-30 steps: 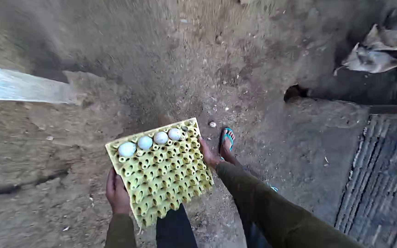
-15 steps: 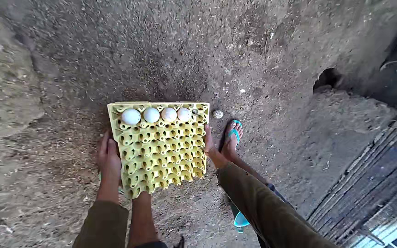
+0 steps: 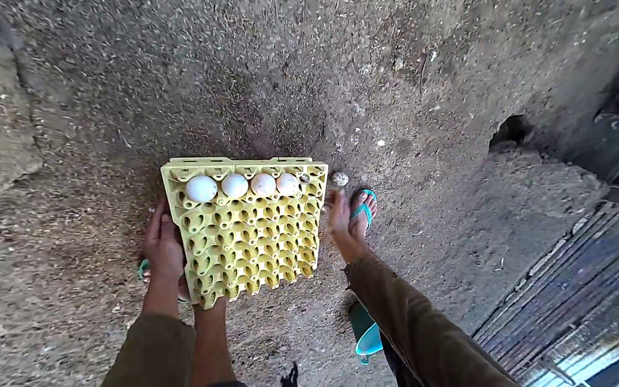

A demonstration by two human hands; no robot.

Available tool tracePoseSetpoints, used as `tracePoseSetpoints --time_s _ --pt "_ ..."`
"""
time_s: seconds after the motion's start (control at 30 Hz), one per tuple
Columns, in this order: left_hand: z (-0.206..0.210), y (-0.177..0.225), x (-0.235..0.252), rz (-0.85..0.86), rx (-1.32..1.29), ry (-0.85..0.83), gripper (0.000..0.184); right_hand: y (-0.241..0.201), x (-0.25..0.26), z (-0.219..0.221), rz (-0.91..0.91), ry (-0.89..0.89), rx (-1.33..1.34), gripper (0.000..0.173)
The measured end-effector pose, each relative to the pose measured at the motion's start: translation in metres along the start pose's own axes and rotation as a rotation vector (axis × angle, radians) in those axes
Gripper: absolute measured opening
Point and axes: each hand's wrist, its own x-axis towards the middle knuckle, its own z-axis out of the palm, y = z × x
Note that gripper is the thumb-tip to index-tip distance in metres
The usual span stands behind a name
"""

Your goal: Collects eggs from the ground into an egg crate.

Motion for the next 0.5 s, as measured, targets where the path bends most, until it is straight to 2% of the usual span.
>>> tracePoseSetpoints --time_s 0.03,0.1,0.17,0.27,0.37,0.5 --pt "0.000 0.000 0.001 -0.004 0.007 0.005 0.046 -0.003 0.009 -0.012 -0.041 0.110 -0.181 0.046" --pt "0.002 0.002 0.001 -0.020 0.024 0.024 0.046 0.002 0.040 -0.029 -0.077 0.141 -0.479 0.059" --pt "0.003 0.004 0.001 -0.028 0.025 0.032 0.046 0.011 0.067 -0.035 -0.197 0.061 -0.618 0.068" --pt "0.005 0.002 0.003 0.000 0.019 0.031 0.046 0.011 0.089 -0.040 -0.331 -0.097 -0.727 0.059" --pt "0.006 0.004 0.001 -0.014 0.015 0.031 0.045 0.015 0.093 -0.043 -0.348 -0.091 -0.669 0.054" --pt "0.005 0.003 -0.001 0.000 0.003 0.007 0.047 -0.007 0.048 -0.051 -0.285 0.038 -0.213 0.066"
